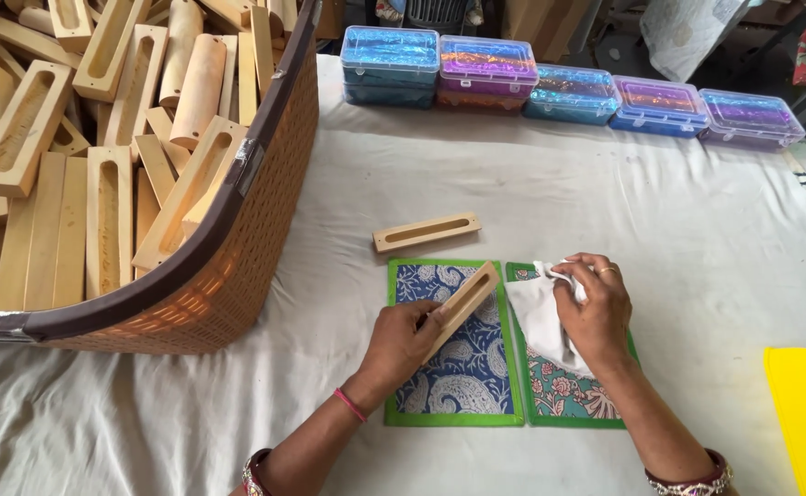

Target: The person picks wooden blocks and handles one at a time from a large basket, wipes each piece with a white cloth, and places the wiped pieces on printed mats and into a clear plastic box. At the end they open the box lid and arrange the pieces beside it.

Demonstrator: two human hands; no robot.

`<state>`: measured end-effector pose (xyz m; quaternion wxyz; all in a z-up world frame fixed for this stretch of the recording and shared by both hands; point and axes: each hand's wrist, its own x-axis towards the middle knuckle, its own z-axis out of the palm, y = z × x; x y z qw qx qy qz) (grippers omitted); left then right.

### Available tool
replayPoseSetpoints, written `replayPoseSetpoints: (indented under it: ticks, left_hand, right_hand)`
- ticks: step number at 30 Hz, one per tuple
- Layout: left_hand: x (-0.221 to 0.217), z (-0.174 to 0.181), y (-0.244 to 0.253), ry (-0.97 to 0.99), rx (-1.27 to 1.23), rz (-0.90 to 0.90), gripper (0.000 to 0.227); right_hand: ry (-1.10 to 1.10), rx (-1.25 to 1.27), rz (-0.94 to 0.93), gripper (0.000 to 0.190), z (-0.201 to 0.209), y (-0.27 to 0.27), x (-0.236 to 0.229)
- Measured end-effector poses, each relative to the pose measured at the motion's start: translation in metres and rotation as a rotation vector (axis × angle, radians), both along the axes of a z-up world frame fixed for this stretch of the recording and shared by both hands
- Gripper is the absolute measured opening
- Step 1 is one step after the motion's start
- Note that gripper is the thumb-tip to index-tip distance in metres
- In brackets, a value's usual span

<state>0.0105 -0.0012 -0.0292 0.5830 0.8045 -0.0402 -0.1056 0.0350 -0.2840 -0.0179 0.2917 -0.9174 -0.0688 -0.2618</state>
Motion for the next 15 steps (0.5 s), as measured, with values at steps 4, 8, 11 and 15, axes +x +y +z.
replayPoseSetpoints:
  ticks: [4,8,11,15]
  left_hand:
    - [0.007,0.012,0.004,0.005,0.163,0.068,0.032]
    - [0.016,0.028,0.025,-0.062,0.163,0.164,0.030]
    - [0.025,0.014,0.037,-0.125,0.245,0.242,0.032]
    - [0.026,0.015,0.041,-0.511,0.480,0.226,0.047]
  right_hand:
    - [0.139,-0.091,-0.061,0.017,-0.002,-0.002,0.005]
    - [0.164,-0.099,-0.050,0.016,-0.006,-0.006,0.008]
    - [0.167,-0.087,-0.036,0.017,-0.009,-0.008,0.009]
    - [0.157,-0.076,-0.035,0.017,-0.006,-0.007,0.007]
